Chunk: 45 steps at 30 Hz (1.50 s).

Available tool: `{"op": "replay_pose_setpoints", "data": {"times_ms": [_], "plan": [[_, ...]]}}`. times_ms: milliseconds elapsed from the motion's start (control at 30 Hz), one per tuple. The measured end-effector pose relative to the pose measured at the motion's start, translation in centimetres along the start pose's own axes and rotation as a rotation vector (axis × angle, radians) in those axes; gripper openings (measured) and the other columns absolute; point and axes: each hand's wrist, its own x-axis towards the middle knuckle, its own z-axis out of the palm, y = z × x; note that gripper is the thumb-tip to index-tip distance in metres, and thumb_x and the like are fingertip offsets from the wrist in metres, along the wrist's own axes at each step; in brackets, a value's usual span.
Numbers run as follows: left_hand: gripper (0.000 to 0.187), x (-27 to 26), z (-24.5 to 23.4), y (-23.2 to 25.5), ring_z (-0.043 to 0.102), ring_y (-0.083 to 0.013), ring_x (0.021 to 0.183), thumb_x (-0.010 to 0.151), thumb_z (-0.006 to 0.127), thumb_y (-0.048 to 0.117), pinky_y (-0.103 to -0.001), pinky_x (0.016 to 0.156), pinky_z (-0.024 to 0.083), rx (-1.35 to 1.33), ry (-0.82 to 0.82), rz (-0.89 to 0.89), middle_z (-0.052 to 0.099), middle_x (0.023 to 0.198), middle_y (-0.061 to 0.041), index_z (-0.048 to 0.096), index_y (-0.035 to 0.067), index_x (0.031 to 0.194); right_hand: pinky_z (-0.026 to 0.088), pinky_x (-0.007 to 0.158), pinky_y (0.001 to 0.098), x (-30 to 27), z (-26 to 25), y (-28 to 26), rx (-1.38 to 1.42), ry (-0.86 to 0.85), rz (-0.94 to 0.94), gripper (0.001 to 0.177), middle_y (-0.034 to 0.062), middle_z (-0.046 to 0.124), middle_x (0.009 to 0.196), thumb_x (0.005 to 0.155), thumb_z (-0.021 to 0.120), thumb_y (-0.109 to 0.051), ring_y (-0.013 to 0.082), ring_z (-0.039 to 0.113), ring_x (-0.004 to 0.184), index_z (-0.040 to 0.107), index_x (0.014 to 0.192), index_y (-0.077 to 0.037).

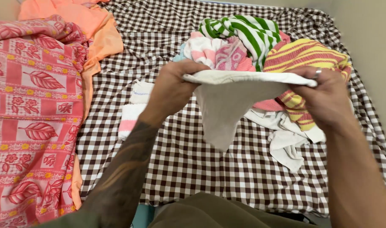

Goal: The person folds several towels one by one on a checkered bedsheet, stacking them neatly. They handle white, pink-striped, and patterned towels, unfolding and refolding each before placing it in a growing stack.

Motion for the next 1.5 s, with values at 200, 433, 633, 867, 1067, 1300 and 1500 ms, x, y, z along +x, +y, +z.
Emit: {"op": "replay_pose_setpoints", "data": {"times_ms": [200, 433, 633, 867, 1067, 1300, 1500], "plan": [[0.032, -10.2, -0.3, 3.3, 0.073, -0.0199, 0.098, 0.078, 0.070, -0.007, -0.032, 0.090, 0.058, 0.055, -0.082, -0.077, 0.078, 0.102, -0.007, 0.080, 0.008, 0.104, 0.063, 0.075, 0.0363, -8.5, -2.3, -0.9, -0.003, -0.381, 0.229, 0.031, 0.0105, 0.083, 0.109, 0.071, 0.068, 0.011, 0.0212, 0.076, 0.096, 0.084, 0.094, -0.003], [0.036, -19.7, 3.5, 1.7, 0.076, -0.0154, 0.091, 0.073, 0.066, -0.006, -0.029, 0.084, 0.060, -0.078, -0.444, -0.791, 0.083, 0.100, -0.006, 0.081, 0.008, 0.103, 0.060, 0.085, 0.0296, -16.3, 5.8, 3.9, -0.351, -0.851, 0.584, 0.031, 0.0062, 0.083, 0.095, 0.074, 0.079, -0.003, 0.0170, 0.077, 0.091, 0.082, 0.104, -0.008], [0.035, -15.2, 0.3, 2.0, 0.074, -0.0157, 0.071, 0.079, 0.079, 0.018, -0.030, 0.067, 0.060, 0.161, -0.425, -0.784, 0.082, 0.093, -0.005, 0.079, 0.016, 0.113, 0.045, 0.052, 0.0337, -13.1, 0.0, 4.0, -0.107, -0.409, 0.651, 0.014, 0.0117, 0.069, 0.064, 0.080, 0.069, 0.000, 0.0171, 0.057, 0.055, 0.077, 0.090, -0.004], [0.029, -4.8, 1.4, -10.7, 0.072, -0.0260, 0.074, 0.082, 0.082, 0.025, -0.038, 0.073, 0.057, 0.366, -0.281, -0.361, 0.077, 0.086, -0.014, 0.080, 0.012, 0.108, 0.045, 0.059, 0.0297, -2.0, 6.2, 8.9, -0.262, -0.222, 0.378, 0.017, 0.0050, 0.067, 0.072, 0.092, 0.074, -0.017, 0.0113, 0.058, 0.064, 0.072, 0.083, -0.002], [0.022, -1.1, 1.8, -19.9, 0.071, -0.0304, 0.083, 0.082, 0.086, 0.012, -0.040, 0.078, 0.055, 0.408, -0.054, 0.130, 0.077, 0.092, -0.018, 0.082, 0.006, 0.103, 0.057, 0.071, 0.0240, 4.8, 10.2, 16.1, 0.167, -0.047, 0.335, 0.016, 0.0053, 0.076, 0.092, 0.086, 0.070, 0.003, 0.0114, 0.070, 0.078, 0.074, 0.101, 0.000], [0.019, 2.2, -0.2, -22.4, 0.075, -0.0261, 0.085, 0.082, 0.084, 0.013, -0.037, 0.079, 0.057, 0.288, -0.016, 0.014, 0.079, 0.094, -0.012, 0.081, 0.007, 0.099, 0.061, 0.081, 0.0242, 7.9, 10.3, 17.2, 0.205, -0.022, 0.203, 0.016, 0.0077, 0.076, 0.096, 0.092, 0.068, 0.003, 0.0124, 0.074, 0.088, 0.074, 0.107, 0.004], [0.031, -7.8, 2.8, -21.2, 0.072, -0.0276, 0.089, 0.083, 0.085, 0.031, -0.042, 0.082, 0.057, 0.352, -0.095, -0.417, 0.075, 0.097, -0.012, 0.078, 0.009, 0.103, 0.049, 0.069, 0.0296, -0.9, 10.4, 17.6, -0.419, -0.119, 0.235, 0.024, 0.0128, 0.073, 0.087, 0.098, 0.079, -0.012, 0.0134, 0.060, 0.073, 0.078, 0.122, -0.011]]}}
